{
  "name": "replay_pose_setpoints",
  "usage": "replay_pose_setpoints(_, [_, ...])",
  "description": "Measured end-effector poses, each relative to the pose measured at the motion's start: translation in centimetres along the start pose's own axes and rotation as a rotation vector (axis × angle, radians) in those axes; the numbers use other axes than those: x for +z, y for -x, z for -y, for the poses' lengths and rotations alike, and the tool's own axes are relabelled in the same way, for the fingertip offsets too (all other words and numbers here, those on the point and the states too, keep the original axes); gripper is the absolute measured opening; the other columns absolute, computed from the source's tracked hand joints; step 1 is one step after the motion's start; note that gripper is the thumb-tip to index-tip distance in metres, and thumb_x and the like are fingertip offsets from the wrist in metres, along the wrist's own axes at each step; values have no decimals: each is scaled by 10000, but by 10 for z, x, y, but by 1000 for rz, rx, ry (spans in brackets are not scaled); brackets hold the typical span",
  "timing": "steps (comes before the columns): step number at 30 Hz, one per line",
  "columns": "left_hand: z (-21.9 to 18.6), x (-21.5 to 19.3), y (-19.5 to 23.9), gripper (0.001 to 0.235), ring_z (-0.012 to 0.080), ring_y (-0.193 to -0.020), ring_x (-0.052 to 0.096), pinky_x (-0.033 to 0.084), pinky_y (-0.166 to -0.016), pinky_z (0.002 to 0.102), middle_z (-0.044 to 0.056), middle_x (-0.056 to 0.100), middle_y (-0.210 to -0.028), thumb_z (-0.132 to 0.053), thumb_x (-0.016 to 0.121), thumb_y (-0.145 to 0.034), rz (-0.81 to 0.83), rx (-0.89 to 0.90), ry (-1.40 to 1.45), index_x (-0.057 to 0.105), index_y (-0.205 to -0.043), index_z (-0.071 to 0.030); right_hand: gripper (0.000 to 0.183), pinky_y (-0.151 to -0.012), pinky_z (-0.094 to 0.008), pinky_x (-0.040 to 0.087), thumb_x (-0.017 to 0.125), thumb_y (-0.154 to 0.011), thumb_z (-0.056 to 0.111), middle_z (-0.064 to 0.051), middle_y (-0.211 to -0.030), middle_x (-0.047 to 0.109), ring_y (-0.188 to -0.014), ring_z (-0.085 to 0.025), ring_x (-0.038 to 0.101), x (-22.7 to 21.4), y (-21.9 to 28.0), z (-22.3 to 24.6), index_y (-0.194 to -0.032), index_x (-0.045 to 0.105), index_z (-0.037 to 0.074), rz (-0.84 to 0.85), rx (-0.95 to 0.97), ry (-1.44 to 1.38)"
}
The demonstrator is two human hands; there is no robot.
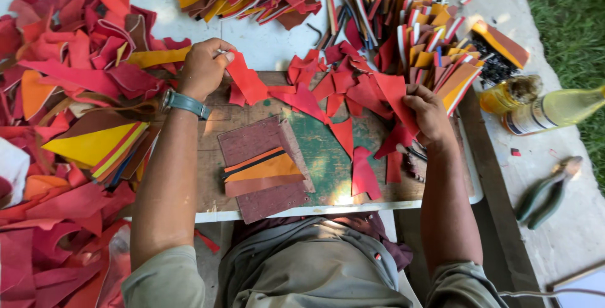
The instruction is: The person cuts small red leather pieces using shears, aligns them on a template, and stacks the finished pieces on the table. The person repeatedly picks up pieces, trims edges, and places them into a growing pile.
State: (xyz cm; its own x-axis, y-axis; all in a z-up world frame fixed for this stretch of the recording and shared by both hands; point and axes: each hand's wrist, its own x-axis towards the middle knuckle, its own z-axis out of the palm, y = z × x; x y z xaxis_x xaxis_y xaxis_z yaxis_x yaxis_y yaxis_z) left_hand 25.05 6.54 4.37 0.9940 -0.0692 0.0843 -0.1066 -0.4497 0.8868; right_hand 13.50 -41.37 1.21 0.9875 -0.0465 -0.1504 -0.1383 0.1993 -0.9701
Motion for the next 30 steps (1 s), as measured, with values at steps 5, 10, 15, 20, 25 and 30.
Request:
replay_pose_setpoints(5, [5, -5, -3, 141, 114, -633, 662, 519, -593, 281, 78, 744, -829, -117, 695, -940, 21, 6, -119, 747, -1049, -44, 118, -638, -298, 515, 577, -992, 40, -27, -900, 644, -734, -134, 613, 28, -6, -14, -1085, 648, 57, -14, 101, 38])
replay_pose_setpoints(10, [6, 1, -5, 158, 99, -624, 624, 517, -595, 272, 74, 737, -862, -124, 672, -962, 105, -41, 46, 733, -1072, -29, 133, -762, -239, 551, 562, -982, 14, -11, -970, 684, -836, -80, 660, 82, -37, -7, -1079, 653, 4, 92, 22, 39])
replay_pose_setpoints(15, [6, 5, -3, 171, 75, -681, 649, 564, -640, 254, 46, 749, -897, -132, 635, -986, 169, -56, 49, 735, -1059, -14, 214, -707, -283, 545, 611, -1015, 71, -43, -990, 680, -791, -126, 655, 149, -66, 10, -1209, 643, -13, 240, 38, 21])
replay_pose_setpoints(20, [10, 7, 1, 197, 93, -710, 656, 561, -658, 260, 41, 759, -913, -126, 616, -990, 195, -26, 36, 744, -1078, -5, 473, -727, -312, 574, 711, -914, 229, -58, -1026, 720, -806, -166, 711, 178, -67, 11, -1329, 578, 47, 263, -133, 662])
replay_pose_setpoints(25, [13, 6, 2, 202, 84, -740, 679, 572, -680, 257, 38, 766, -937, -123, 601, -993, 232, -36, 90, 734, -1079, 3, 521, -831, -406, 541, 914, -672, 251, -130, -1022, 716, -1017, -326, 654, 173, -51, -14, -1098, 708, 32, 336, -480, 1194])
replay_pose_setpoints(30, [-1, 3, 6, 185, 77, -748, 686, 573, -678, 258, 51, 763, -940, -119, 632, -986, 224, 10, 101, 727, -1079, 9, 457, -836, -401, 544, 892, -707, 202, -158, -1028, 681, -975, -300, 664, 167, -48, -26, -1058, 672, 9, 298, -416, 1077])
